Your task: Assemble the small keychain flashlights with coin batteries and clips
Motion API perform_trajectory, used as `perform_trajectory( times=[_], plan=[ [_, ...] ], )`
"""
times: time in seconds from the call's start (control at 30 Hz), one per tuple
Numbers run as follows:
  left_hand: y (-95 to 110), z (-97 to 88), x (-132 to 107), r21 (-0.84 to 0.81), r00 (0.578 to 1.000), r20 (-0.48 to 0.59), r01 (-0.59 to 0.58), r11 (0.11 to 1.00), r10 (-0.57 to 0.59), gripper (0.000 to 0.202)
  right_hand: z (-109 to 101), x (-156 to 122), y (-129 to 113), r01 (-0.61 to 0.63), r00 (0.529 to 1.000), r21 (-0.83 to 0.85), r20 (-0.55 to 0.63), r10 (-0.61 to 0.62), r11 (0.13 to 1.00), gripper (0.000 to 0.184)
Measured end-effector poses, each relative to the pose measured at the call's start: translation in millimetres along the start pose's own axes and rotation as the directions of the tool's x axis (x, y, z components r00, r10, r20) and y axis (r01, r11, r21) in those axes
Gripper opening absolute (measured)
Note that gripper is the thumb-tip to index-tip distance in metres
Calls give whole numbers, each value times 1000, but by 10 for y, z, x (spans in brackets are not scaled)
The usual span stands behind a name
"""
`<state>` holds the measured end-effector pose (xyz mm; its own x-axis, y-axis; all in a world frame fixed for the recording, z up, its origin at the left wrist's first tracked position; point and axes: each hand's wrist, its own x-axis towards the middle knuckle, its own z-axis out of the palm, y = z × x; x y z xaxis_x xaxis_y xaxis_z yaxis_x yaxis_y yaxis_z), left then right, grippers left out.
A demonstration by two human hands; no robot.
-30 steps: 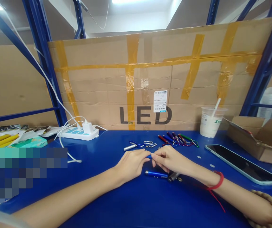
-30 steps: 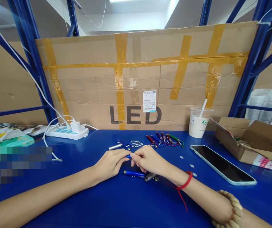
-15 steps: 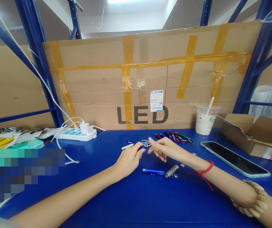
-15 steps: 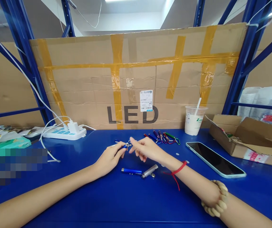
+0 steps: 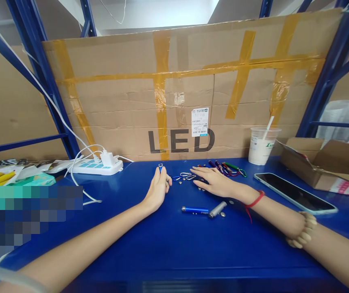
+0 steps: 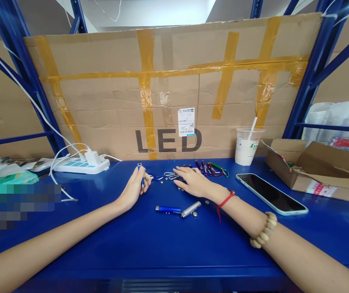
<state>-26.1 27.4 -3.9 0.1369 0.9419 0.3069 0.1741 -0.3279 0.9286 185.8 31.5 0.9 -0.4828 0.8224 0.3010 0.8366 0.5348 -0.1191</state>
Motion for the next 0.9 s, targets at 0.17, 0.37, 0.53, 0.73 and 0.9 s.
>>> perform_trajectory(
  times=[0.17,0.37,0.53,0.73,0.9],
  plan=[
    [17,3,-22,12,997,70,7,1000,-8,41,-7,69,-5,104,994,-14,26,-104,994,35],
    [28,7,-24,8,996,95,-2,1000,1,33,-51,65,-5,89,990,-103,-103,-99,991,21],
    [25,13,-3,-32,1000,-4,-14,999,14,28,28,106,-201,108,978,32,-180,-101,994,35],
    [-12,-15,11,30,990,28,-136,990,135,21,104,194,-458,187,980,70,-80,-181,980,36],
    [-31,-20,22,3,997,1,-79,997,79,19,55,202,-427,186,975,-17,-120,-186,982,19]
  ],
)
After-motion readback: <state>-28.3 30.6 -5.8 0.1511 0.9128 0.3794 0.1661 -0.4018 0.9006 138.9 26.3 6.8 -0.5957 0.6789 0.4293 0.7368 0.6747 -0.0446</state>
